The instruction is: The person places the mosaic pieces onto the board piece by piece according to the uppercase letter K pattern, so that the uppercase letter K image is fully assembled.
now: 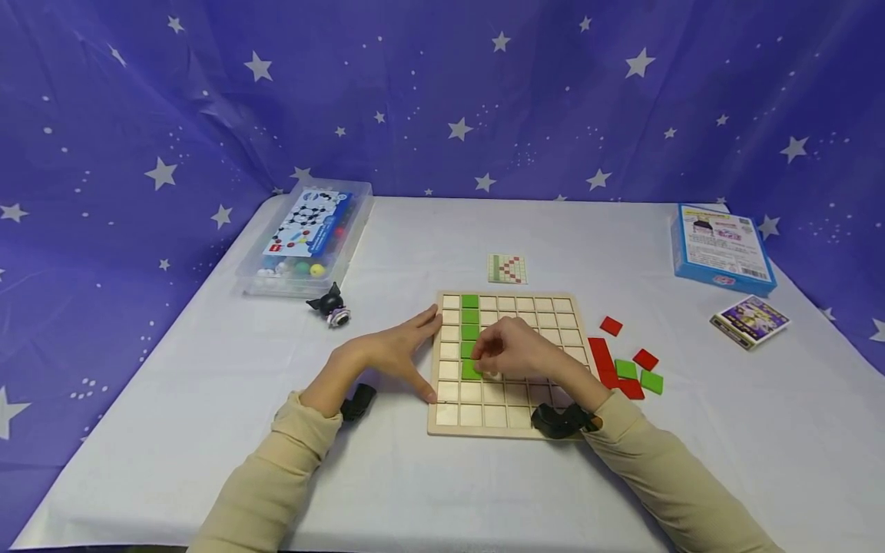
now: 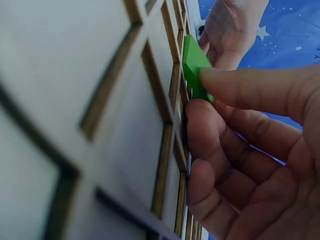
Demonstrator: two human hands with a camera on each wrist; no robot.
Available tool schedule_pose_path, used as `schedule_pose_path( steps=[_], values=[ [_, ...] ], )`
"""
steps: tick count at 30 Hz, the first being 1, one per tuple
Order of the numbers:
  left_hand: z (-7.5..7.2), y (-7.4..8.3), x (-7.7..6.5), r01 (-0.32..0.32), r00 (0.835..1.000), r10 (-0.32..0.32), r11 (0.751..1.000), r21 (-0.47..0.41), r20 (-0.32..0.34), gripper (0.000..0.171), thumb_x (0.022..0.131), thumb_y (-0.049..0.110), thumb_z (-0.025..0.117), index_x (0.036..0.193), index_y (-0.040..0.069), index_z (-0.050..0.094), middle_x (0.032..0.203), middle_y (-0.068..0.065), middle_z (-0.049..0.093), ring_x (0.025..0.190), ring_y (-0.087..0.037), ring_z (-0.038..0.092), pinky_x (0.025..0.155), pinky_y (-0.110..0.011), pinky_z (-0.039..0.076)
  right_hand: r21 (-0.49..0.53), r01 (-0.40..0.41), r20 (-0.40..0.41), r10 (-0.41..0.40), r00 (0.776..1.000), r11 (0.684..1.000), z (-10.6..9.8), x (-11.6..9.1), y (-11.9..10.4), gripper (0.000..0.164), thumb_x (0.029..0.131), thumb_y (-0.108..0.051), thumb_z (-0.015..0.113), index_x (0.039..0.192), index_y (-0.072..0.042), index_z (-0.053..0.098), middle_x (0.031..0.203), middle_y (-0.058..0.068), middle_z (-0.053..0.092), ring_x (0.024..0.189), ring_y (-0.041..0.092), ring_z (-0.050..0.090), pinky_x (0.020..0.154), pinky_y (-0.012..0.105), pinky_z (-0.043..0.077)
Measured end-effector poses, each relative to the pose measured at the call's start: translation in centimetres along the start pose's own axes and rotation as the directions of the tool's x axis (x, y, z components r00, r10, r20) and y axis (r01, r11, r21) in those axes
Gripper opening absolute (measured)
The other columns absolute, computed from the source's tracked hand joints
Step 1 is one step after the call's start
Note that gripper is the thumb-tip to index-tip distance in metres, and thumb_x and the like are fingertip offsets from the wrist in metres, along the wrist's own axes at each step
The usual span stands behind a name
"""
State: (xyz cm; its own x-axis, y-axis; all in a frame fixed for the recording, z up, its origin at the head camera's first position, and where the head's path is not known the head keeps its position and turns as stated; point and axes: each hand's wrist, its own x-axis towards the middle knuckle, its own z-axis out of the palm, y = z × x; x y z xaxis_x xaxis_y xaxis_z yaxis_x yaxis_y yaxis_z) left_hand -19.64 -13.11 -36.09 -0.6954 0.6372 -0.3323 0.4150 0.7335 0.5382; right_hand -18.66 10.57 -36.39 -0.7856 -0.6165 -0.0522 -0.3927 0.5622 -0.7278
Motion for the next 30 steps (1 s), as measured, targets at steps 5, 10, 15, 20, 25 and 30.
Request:
schedule_pose_path(
  steps=[5,10,15,20,25,30],
  values=[
    [-0.2,0.0,-0.2,0.001,1.000,-0.001,1.000,-0.004,-0.001,0.126,0.067,0.042,0.087,0.155,0.005,0.004,0.162,-0.010,-0.011,0.150,-0.027,-0.003,0.121,-0.045,0.013,-0.072,0.039,0.010,-0.038,0.999,0.997,0.0,0.2,-0.2,0.002,0.080,-0.006,0.071,0.079,-0.006,0.069,0.068,-0.002,0.064,0.062,0.006,0.053,0.059,0.021,0.045],
    [-0.2,0.0,-0.2,0.000,1.000,0.000,1.000,-0.011,-0.007,0.126,0.067,0.041,0.087,0.155,0.006,0.004,0.162,-0.010,-0.010,0.150,-0.027,-0.003,0.121,-0.045,0.013,-0.143,0.061,-0.019,-0.064,0.998,0.988,0.0,0.2,-0.1,0.014,0.076,0.000,0.063,0.076,-0.011,0.056,0.067,-0.004,0.053,0.061,0.007,0.045,0.058,0.021,0.037],
    [0.0,0.0,-0.2,-0.012,1.000,0.012,1.000,-0.017,-0.010,0.126,0.066,0.039,0.088,0.154,0.003,0.005,0.162,-0.012,-0.010,0.150,-0.029,-0.003,0.121,-0.044,0.012,-0.098,0.076,0.000,-0.076,0.997,0.992,-0.1,-0.1,0.7,0.012,0.079,-0.001,0.063,0.082,-0.011,0.056,0.068,-0.005,0.051,0.062,0.008,0.046,0.059,0.020,0.038],
    [0.1,0.1,-0.3,-0.001,1.000,0.001,1.000,-0.021,-0.011,0.126,0.066,0.039,0.088,0.154,0.004,0.005,0.162,-0.010,-0.010,0.150,-0.027,-0.003,0.121,-0.044,0.012,0.072,0.089,0.062,-0.093,0.994,0.993,-1.1,-1.2,2.0,0.005,0.086,-0.007,0.066,0.089,-0.008,0.064,0.078,0.000,0.061,0.070,0.012,0.056,0.065,0.023,0.048],
    [-0.1,0.2,-0.4,-0.005,1.000,0.005,1.000,-0.020,-0.002,0.125,0.067,0.040,0.087,0.155,0.005,0.004,0.162,-0.009,-0.011,0.150,-0.026,-0.004,0.121,-0.044,0.012,0.219,0.068,0.066,-0.084,0.994,0.973,-3.1,-3.0,4.0,0.011,0.088,-0.008,0.067,0.097,-0.001,0.065,0.089,0.011,0.067,0.078,0.016,0.063,0.073,0.026,0.054],
    [-0.1,0.3,-0.4,-0.013,1.000,0.013,1.000,-0.024,-0.002,0.125,0.068,0.039,0.086,0.154,0.005,0.004,0.162,-0.010,-0.011,0.150,-0.026,-0.004,0.121,-0.045,0.012,0.306,0.001,0.016,-0.006,1.000,0.952,-5.4,-5.7,6.6,0.020,0.091,-0.008,0.064,0.105,0.006,0.061,0.096,0.017,0.065,0.085,0.018,0.065,0.079,0.028,0.055]
  ],
)
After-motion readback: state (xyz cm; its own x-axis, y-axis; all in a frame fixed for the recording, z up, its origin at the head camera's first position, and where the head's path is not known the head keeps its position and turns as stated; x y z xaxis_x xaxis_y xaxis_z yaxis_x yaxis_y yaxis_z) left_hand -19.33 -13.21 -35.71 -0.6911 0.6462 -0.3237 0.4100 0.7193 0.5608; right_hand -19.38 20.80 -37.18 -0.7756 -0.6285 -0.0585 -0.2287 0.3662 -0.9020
